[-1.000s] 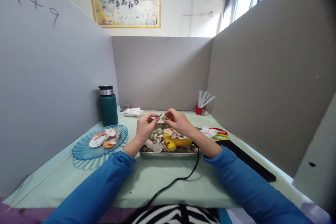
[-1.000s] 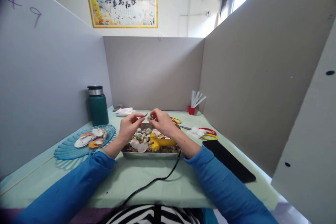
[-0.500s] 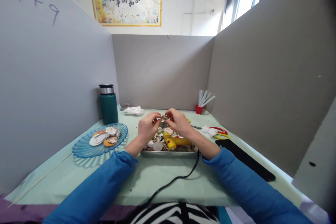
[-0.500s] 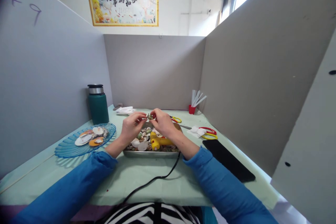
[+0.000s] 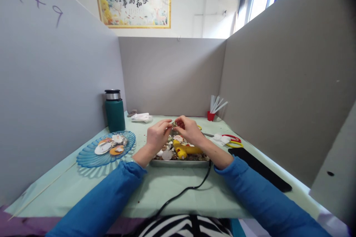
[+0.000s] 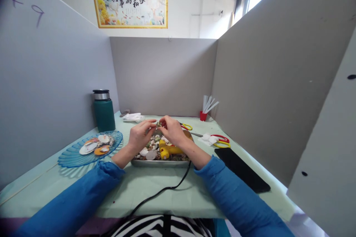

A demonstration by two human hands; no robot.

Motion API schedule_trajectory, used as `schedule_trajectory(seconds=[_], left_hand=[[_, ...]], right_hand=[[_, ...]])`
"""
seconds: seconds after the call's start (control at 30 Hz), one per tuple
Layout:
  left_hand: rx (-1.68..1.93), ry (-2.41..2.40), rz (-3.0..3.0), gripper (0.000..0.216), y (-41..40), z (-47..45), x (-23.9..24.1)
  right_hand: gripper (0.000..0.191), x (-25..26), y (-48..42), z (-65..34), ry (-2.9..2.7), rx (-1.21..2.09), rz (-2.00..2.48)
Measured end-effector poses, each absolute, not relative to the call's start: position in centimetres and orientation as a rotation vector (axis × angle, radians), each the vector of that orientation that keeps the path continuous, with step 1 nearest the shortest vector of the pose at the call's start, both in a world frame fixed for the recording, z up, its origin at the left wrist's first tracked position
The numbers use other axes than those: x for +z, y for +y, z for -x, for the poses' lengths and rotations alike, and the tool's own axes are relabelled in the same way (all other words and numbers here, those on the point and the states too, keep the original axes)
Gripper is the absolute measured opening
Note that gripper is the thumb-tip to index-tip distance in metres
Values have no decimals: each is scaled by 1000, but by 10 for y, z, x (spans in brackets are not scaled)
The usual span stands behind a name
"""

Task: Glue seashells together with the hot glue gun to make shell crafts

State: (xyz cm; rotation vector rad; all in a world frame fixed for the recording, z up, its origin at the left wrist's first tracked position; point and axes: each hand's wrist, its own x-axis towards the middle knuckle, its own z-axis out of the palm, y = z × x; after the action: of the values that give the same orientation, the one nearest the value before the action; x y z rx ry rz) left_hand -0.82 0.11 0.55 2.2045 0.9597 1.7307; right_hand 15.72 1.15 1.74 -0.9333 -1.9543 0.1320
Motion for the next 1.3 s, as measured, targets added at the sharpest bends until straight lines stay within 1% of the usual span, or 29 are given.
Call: schedule_trajectory(seconds=[0.17, 0.33, 0.47, 0.57, 0.63, 0.87, 1.17, 1.3], left_hand=[[1723, 959, -2281, 11, 4, 9, 3], [1725, 966, -2245, 13, 6, 10, 4], [1723, 959, -2058, 24, 7, 13, 9], [1629, 887, -1959, 35, 10, 15, 11], [1548, 835, -1952, 38, 13, 16, 10], [1576, 806, -2076, 31, 18, 18, 8], [1573, 771, -2217, 31, 16, 18, 10], [1572, 781, -2192, 31, 18, 17, 8]], right_hand=[[16, 17, 14, -159, -1917, 224, 941], [21, 16, 15, -160, -1881, 310, 923], [24, 15, 16, -160, -1855, 380, 898], [25, 15, 16, -159, -1852, 413, 860], [24, 14, 16, -158, -1856, 424, 837], [22, 13, 15, -156, -1855, 503, 779], [20, 12, 15, -156, -1864, 461, 778], [20, 12, 14, -155, -1874, 429, 801]])
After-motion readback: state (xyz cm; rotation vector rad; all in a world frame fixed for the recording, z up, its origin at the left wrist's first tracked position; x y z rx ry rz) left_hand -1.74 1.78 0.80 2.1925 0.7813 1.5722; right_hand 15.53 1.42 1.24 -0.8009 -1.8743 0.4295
